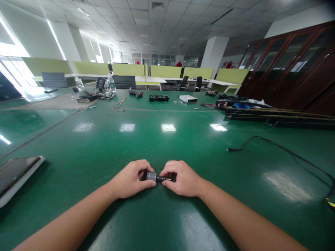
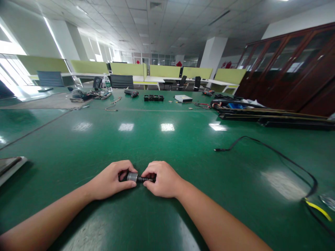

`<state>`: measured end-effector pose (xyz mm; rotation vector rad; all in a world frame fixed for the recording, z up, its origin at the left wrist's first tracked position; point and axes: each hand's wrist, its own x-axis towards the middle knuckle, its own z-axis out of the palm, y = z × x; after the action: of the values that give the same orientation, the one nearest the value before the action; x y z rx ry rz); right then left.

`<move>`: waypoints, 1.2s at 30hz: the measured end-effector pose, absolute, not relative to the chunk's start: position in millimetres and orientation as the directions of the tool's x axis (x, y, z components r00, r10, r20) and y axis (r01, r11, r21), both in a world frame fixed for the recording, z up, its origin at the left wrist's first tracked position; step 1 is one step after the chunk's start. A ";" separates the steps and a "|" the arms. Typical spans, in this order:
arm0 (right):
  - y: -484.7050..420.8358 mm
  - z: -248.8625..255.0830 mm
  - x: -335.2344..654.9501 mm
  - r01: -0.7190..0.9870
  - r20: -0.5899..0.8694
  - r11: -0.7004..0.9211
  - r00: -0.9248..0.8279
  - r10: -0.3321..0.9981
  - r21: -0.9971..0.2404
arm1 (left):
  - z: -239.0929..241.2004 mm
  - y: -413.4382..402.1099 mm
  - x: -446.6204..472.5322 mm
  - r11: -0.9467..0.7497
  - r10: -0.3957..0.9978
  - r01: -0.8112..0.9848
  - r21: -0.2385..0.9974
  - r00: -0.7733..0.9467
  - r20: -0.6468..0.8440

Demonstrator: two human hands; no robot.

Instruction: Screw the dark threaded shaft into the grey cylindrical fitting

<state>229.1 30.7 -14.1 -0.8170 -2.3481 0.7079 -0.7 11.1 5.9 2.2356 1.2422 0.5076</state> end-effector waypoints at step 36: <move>41.8 -14.0 243.9 0.424 0.233 0.583 -0.634 0.738 -0.693 | 2.6 11.7 -2.9 -0.423 0.868 0.672 0.608 0.493 0.059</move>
<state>243.9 41.8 -14.0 -0.9247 -2.3082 0.8225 -2.9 11.7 2.6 2.2242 1.2646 0.5020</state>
